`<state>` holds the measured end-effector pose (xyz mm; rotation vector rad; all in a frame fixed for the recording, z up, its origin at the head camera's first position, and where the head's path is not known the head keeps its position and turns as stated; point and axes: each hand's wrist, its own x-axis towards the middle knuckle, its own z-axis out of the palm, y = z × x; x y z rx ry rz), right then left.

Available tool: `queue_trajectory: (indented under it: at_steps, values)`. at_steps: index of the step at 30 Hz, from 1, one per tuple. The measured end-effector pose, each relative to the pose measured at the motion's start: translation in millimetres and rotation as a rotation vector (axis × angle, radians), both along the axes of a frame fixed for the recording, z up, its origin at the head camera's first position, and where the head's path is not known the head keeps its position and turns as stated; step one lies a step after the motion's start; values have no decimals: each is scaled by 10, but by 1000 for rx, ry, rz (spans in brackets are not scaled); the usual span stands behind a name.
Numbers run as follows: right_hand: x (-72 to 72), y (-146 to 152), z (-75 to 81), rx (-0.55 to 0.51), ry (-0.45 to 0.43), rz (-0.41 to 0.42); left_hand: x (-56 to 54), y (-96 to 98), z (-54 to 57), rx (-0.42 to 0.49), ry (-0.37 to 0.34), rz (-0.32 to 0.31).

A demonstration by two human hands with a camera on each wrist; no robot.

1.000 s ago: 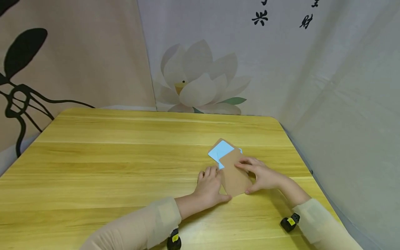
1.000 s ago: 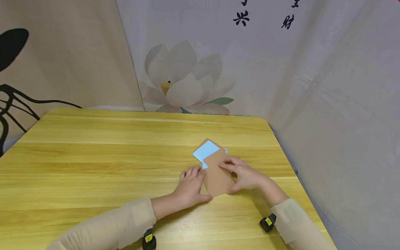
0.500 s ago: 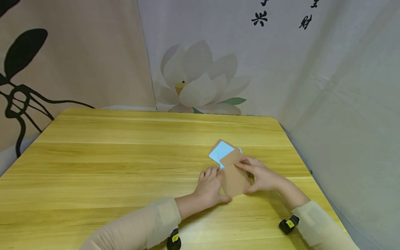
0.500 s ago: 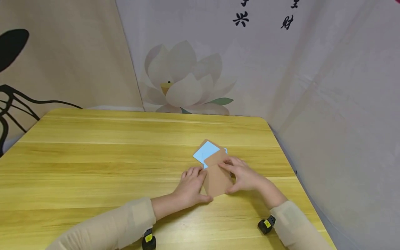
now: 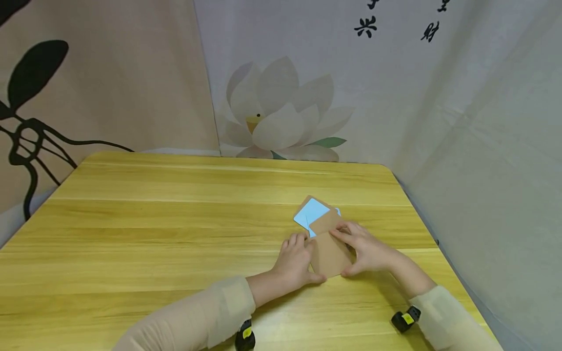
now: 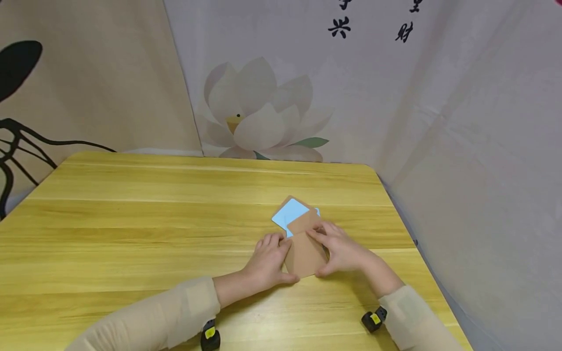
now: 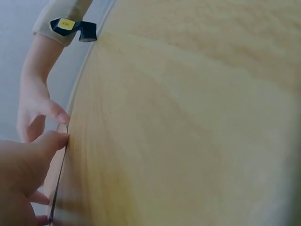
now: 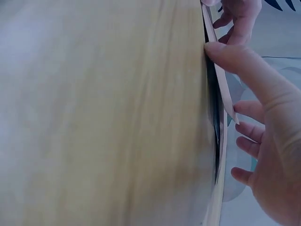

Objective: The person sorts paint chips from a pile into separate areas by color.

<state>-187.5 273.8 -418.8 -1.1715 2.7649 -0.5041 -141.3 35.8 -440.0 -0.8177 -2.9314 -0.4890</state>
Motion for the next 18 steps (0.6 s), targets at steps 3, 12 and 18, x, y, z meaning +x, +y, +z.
queue_trajectory:
  at_steps: [3, 12, 18]
  values:
    - [15, -1, -9, 0, 4, 1, -20, -15, -13, 7, 5, -19]
    - [32, -49, 21, 5, 21, -20, -82, -85, 12, 20, -11, -64]
    - [-12, -145, 43, 7, 44, -33, -158, -193, 56, 4, 46, -83]
